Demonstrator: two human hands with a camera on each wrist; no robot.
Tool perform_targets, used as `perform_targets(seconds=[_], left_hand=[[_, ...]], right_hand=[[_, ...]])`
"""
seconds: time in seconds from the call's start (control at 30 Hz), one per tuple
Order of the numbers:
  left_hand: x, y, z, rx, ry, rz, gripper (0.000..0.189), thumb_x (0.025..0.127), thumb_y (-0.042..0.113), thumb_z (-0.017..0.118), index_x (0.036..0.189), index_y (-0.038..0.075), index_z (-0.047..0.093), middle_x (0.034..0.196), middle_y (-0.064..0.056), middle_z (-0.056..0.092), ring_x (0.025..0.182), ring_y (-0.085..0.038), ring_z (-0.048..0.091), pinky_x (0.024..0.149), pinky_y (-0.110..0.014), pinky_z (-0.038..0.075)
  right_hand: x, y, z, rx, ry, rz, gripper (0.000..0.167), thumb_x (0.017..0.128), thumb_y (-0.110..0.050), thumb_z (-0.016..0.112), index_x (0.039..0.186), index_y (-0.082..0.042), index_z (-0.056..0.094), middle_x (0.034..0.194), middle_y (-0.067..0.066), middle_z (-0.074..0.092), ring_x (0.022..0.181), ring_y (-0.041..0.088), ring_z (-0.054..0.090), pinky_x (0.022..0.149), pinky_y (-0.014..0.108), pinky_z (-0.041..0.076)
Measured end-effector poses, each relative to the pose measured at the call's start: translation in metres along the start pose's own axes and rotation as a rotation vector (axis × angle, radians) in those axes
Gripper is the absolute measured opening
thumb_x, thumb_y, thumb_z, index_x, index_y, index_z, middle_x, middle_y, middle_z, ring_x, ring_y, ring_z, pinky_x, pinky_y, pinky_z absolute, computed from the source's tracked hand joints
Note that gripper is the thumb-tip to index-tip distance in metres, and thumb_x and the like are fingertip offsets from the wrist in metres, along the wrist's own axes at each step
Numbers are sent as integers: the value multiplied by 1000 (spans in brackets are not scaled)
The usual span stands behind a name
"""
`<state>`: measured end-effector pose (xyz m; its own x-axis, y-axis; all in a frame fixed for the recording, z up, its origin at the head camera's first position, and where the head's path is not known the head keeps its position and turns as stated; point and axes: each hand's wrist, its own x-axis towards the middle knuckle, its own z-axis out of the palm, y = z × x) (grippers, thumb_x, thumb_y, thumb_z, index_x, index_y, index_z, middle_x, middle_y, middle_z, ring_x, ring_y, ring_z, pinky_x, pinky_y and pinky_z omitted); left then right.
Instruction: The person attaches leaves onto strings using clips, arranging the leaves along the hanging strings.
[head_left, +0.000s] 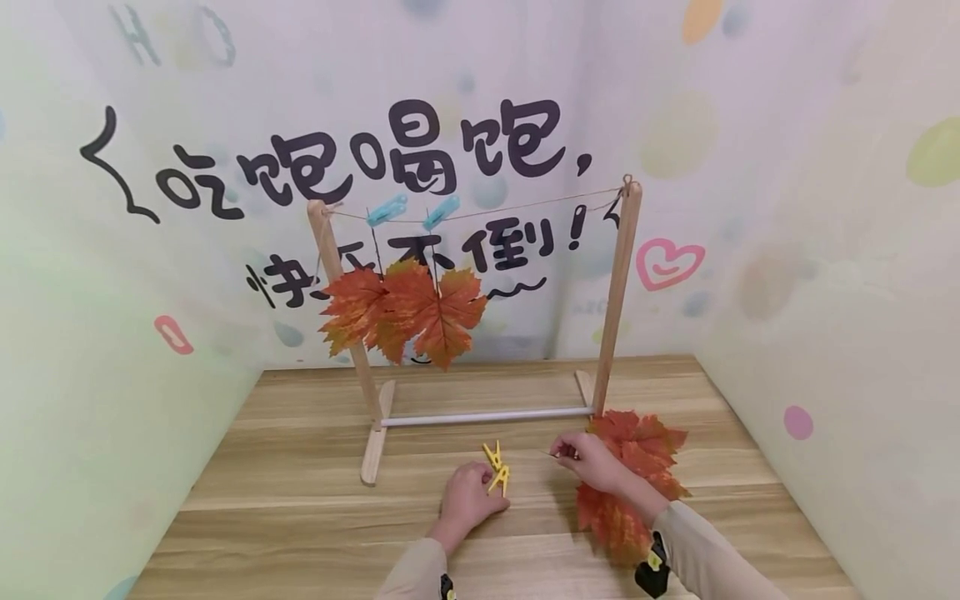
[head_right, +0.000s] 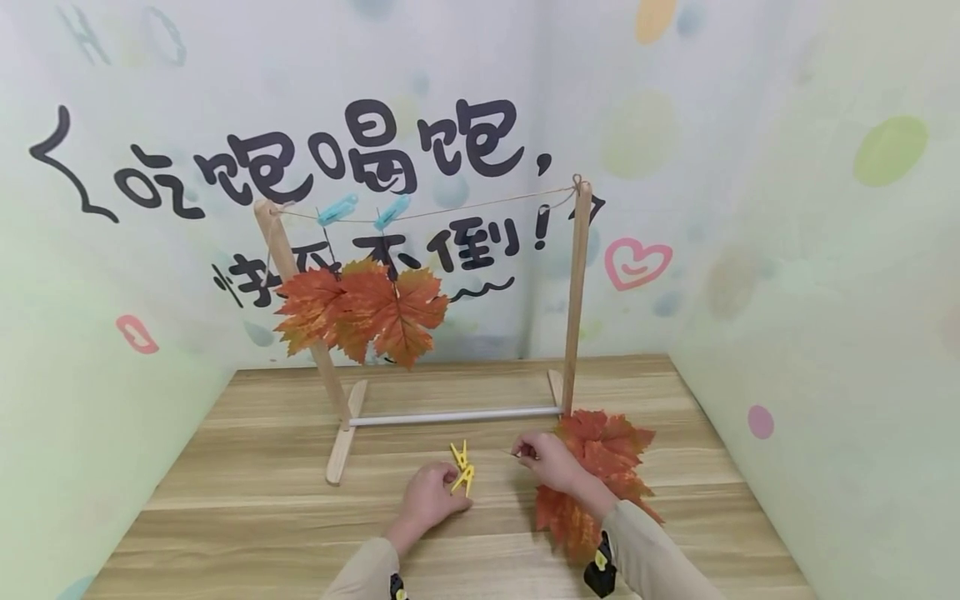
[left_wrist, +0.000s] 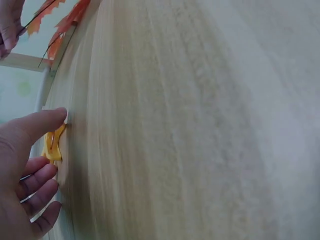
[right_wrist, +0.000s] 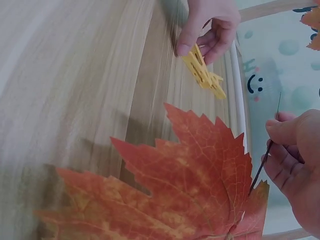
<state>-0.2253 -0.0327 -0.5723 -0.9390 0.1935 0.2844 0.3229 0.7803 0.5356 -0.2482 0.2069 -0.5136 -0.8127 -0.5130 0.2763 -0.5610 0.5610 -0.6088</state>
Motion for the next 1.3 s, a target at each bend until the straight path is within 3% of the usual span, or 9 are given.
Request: perform_targets(seconds=[0.13,0.3,0.5,0.57,0.7,0.97,1.3], left_hand=[[-1,-2,1,-16,27,6,32,53,25,82,71,11,60,66,4,51,61,-7,43,53,-21,37],[-2,-6,-2,-68,7,-18,25,55,21,77,68,11,58,64,4,51,59,-6,42,51,-20,35],[0,-14,-11,-220,-82,-49,24,59,17,77,74,8,60,70,2,53,63,-6,45,55,-20,38],[2,-17,-15,-286,-116,-39,24,61,15,76,77,6,61,72,0,55,64,-7,46,56,-20,40],[9,-23,-27,-330,-168,-1,22,65,13,75,81,5,62,75,-2,57,67,-9,50,58,-20,42],[28,-9,-79,-396,-259,63,24,74,12,72,92,0,63,88,-13,63,82,-28,57,68,-28,46],[59,11,-152,-337,-253,218,25,74,9,73,95,-1,65,91,-12,64,84,-23,58,69,-25,48]], right_hand=[[2,-4,1,23,6,-9,15,79,7,62,82,-8,61,72,-1,56,66,4,48,57,21,43],[4,-8,-1,33,9,-24,16,79,8,61,83,-8,61,72,0,57,66,5,49,57,22,44],[6,-16,-11,78,-12,-1,13,81,7,60,85,-5,62,75,3,60,69,8,52,60,23,46],[7,-18,-15,87,-21,16,12,82,6,60,85,-6,61,75,3,60,69,8,52,60,23,46],[12,-24,-24,94,-25,7,13,82,7,59,85,-5,61,75,2,59,69,9,52,60,24,46],[30,-39,-44,69,31,-53,11,82,5,61,86,-5,62,77,9,61,70,11,53,60,24,47],[51,-58,-68,97,167,-29,11,81,5,63,90,-1,65,80,10,63,72,13,57,61,24,50]])
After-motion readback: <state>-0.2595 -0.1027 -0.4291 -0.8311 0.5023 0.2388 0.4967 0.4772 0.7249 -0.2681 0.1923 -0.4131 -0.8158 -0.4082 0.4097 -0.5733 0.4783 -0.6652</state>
